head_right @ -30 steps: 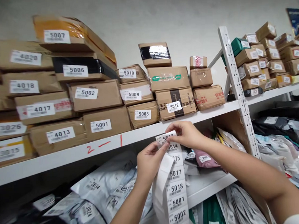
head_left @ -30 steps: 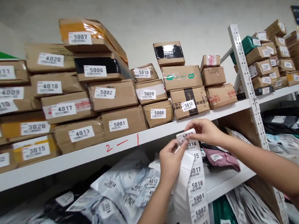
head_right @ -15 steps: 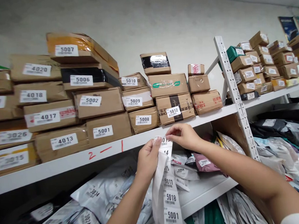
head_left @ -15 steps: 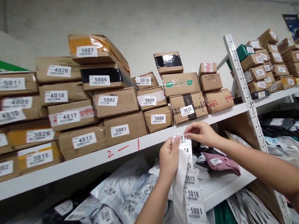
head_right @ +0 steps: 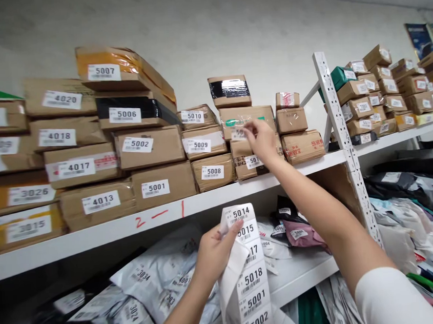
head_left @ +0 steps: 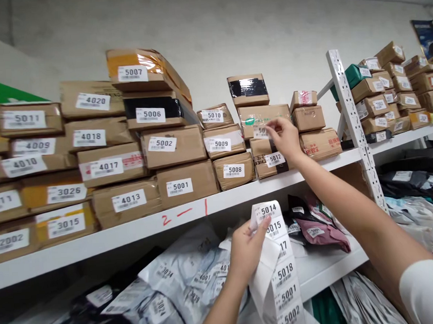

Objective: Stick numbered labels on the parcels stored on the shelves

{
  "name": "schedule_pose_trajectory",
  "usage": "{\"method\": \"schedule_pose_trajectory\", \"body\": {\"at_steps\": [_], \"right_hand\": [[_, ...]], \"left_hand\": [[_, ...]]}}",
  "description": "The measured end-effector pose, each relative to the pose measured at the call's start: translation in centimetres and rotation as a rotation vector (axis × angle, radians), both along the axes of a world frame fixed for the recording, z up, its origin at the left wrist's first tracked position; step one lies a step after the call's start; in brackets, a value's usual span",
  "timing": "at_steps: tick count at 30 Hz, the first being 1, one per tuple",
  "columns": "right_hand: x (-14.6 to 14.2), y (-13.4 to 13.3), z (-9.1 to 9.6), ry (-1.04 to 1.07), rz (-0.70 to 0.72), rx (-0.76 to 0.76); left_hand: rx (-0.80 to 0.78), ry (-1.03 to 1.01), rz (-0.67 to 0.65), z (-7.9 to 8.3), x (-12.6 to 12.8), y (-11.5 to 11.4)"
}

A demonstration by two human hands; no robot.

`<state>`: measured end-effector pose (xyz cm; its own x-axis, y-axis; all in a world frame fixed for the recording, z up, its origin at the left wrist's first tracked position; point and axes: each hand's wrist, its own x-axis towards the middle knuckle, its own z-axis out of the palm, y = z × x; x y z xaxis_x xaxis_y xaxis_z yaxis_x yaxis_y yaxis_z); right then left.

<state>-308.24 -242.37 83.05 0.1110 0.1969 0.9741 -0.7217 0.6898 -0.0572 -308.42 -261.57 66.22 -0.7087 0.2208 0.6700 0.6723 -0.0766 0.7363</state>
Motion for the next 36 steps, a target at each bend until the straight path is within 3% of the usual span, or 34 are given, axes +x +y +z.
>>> {"method": "schedule_pose_trajectory", "body": {"at_steps": [3, 5, 10, 13, 16, 21, 23, 30, 34, 36], "right_hand": [[-1.7, 2.0, 3.8, -0.067, -0.168, 0.005], [-2.2, 2.5, 4.7, -0.101, -0.284, 0.059], [-1.5, 1.7, 3.5, -0.049, -0.547, 0.017], [-0.5, 1.4, 2.5, -0.1, -0.6, 0.075], [1.0, 0.7, 0.7, -0.123, -0.422, 0.153], [3.7, -2.0, -4.7, -0.438, 0.346, 0.581], [4.2, -2.6, -6.3, -0.504, 0.507, 0.596], [3.0, -2.1, -7.5, -0.521, 0.56, 0.263], [3.1, -2.6, -7.7, -0.453, 0.519, 0.201], [3.3, -3.1, -7.6, -0.385, 0.454, 0.213]], "left_hand": [[0.021, 0.007, -0.001, -0.6, 0.1, -0.7], [0.028, 0.021, 0.005, -0.7, 0.2, -1.0], [0.048, 0.074, 0.013, -0.3, 0.3, -1.3], [0.079, 0.19, 0.05, 0.2, 0.4, -1.3], [0.112, 0.239, 0.083, 1.3, 0.3, -1.3], [0.17, 0.233, 0.042, 3.4, -0.2, -0.7], [0.157, 0.242, 0.024, 4.1, -0.1, -0.1], [0.292, 0.279, 0.048, 5.3, 0.5, 2.0], [0.408, 0.279, 0.136, 5.6, -0.1, 2.5], [0.411, 0.264, 0.108, 5.9, -0.3, 2.6]]}}
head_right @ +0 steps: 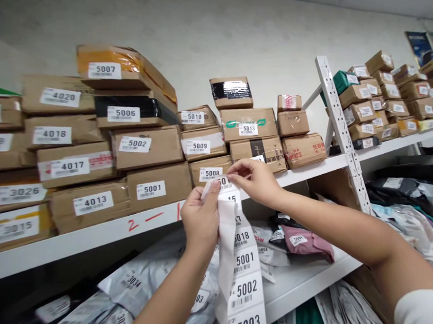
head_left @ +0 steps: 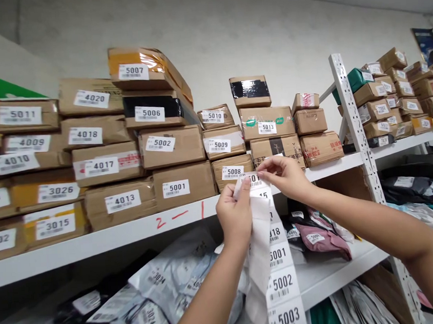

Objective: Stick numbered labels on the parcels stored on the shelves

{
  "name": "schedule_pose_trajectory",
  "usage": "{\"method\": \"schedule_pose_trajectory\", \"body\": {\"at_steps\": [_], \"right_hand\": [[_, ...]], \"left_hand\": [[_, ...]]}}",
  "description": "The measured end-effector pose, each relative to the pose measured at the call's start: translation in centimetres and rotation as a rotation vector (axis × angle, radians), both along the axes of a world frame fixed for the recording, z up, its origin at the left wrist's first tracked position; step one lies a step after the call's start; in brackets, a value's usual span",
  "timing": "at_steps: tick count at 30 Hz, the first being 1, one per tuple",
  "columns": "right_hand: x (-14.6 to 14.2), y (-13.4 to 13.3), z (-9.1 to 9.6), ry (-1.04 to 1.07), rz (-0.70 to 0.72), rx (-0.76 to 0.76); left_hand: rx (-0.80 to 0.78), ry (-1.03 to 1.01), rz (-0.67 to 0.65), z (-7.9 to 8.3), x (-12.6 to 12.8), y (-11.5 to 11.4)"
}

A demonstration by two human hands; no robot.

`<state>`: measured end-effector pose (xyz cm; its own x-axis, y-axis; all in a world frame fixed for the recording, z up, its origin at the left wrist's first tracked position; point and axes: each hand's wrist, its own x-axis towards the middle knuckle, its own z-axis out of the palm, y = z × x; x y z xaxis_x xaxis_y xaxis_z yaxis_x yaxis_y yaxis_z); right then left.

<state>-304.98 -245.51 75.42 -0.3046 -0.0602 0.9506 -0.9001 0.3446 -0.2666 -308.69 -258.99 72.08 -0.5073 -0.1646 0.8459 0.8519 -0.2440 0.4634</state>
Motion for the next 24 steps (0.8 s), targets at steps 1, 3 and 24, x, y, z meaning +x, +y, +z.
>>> {"method": "schedule_pose_trajectory", "body": {"at_steps": [1, 3, 24], "right_hand": [[0.0, -0.2, 0.2, 0.041, -0.034, 0.009], [0.0, -0.4, 1.4, 0.112, -0.099, 0.035], [-3.8, 1.8, 21.3, 0.495, -1.108, -0.1]], "left_hand": [[-0.028, -0.003, -0.032, 0.1, 0.0, 0.0], [-0.111, -0.018, -0.099, 0.1, 0.1, -0.2], [-0.678, 0.218, 0.153, -13.4, 0.2, -6.4]]}}
